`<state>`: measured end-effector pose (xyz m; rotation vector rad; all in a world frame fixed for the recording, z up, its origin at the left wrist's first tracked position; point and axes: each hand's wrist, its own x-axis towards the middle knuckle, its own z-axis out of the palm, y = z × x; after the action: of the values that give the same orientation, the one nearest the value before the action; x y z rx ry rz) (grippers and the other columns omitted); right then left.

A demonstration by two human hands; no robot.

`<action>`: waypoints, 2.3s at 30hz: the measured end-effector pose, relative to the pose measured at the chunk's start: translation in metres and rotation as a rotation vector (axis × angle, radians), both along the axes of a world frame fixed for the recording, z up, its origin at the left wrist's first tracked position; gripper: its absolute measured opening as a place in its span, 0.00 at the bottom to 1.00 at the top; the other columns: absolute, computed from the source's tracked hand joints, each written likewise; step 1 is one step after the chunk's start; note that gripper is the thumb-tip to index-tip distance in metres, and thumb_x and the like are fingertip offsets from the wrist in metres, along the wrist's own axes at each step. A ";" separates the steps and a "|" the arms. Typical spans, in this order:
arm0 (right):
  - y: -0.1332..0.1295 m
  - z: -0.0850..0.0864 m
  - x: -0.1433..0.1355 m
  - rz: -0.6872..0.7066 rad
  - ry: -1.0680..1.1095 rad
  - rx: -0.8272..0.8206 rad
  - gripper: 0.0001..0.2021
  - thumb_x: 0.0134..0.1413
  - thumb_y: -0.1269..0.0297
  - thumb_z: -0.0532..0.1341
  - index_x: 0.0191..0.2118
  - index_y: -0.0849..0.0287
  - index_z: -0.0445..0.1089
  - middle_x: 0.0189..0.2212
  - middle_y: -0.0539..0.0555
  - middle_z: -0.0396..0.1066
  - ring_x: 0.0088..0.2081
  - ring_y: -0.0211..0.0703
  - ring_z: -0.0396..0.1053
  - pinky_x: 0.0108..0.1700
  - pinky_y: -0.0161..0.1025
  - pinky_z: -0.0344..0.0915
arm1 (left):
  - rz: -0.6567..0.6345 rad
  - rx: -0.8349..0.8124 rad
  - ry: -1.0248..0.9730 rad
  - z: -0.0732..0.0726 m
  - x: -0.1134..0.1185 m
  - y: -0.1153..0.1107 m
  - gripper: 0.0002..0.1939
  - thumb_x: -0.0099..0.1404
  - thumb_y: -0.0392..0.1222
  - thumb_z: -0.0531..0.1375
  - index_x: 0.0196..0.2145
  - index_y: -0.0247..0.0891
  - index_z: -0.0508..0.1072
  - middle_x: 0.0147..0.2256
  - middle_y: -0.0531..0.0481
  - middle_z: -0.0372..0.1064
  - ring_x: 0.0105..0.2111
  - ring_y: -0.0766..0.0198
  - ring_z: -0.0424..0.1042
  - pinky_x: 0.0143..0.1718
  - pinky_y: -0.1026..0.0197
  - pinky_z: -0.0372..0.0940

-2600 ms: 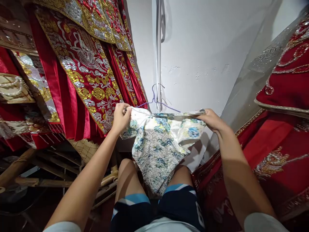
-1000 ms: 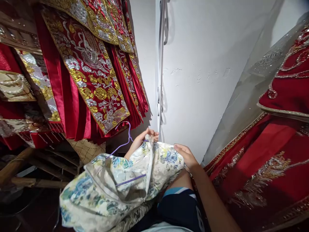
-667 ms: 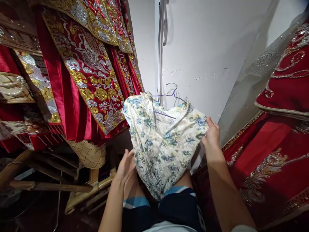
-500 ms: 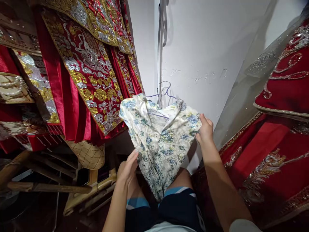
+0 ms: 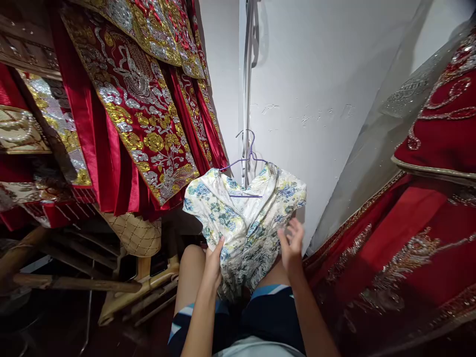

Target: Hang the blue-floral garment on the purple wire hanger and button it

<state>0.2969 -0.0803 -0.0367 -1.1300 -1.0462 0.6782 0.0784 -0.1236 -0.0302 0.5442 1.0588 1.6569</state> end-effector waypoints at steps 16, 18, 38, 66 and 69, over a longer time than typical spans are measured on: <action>-0.021 0.014 -0.074 0.675 -0.073 -0.103 0.17 0.63 0.46 0.55 0.32 0.55 0.63 0.20 0.48 0.66 0.23 0.40 0.62 0.29 0.37 0.59 | -0.215 -0.087 -0.158 -0.005 0.005 -0.008 0.30 0.57 0.47 0.70 0.56 0.37 0.71 0.50 0.38 0.75 0.56 0.43 0.71 0.55 0.48 0.68; -0.022 0.016 -0.073 0.673 -0.030 -0.099 0.17 0.63 0.48 0.56 0.31 0.55 0.63 0.20 0.48 0.65 0.23 0.39 0.60 0.28 0.37 0.58 | -0.157 -0.156 -0.101 -0.011 0.000 -0.007 0.30 0.55 0.45 0.71 0.55 0.41 0.72 0.53 0.38 0.73 0.61 0.43 0.66 0.58 0.49 0.66; -0.031 0.021 -0.072 0.593 -0.026 -0.149 0.12 0.59 0.58 0.56 0.25 0.54 0.58 0.15 0.44 0.59 0.20 0.37 0.57 0.25 0.36 0.53 | -0.226 -0.151 -0.058 0.015 0.008 -0.022 0.28 0.60 0.46 0.68 0.57 0.43 0.71 0.53 0.41 0.74 0.58 0.45 0.69 0.59 0.49 0.65; 0.060 0.191 -0.054 0.486 0.248 0.036 0.08 0.49 0.64 0.63 0.27 0.64 0.73 0.14 0.47 0.66 0.14 0.27 0.55 0.15 0.26 0.48 | -0.409 0.085 1.848 0.011 0.029 0.013 0.07 0.65 0.36 0.54 0.32 0.40 0.71 0.31 0.44 0.74 0.35 0.51 0.74 0.32 0.59 0.56; 0.050 0.181 -0.056 0.539 0.181 0.077 0.09 0.50 0.61 0.63 0.29 0.63 0.72 0.14 0.47 0.67 0.14 0.28 0.56 0.16 0.27 0.49 | -0.410 0.147 1.722 0.026 0.017 0.023 0.06 0.65 0.39 0.57 0.34 0.39 0.74 0.33 0.44 0.75 0.36 0.52 0.75 0.34 0.59 0.60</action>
<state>0.2410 -0.0302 0.1448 -0.7006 -1.2180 1.1328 0.0956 -0.1002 -0.0041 2.2871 1.7303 0.5894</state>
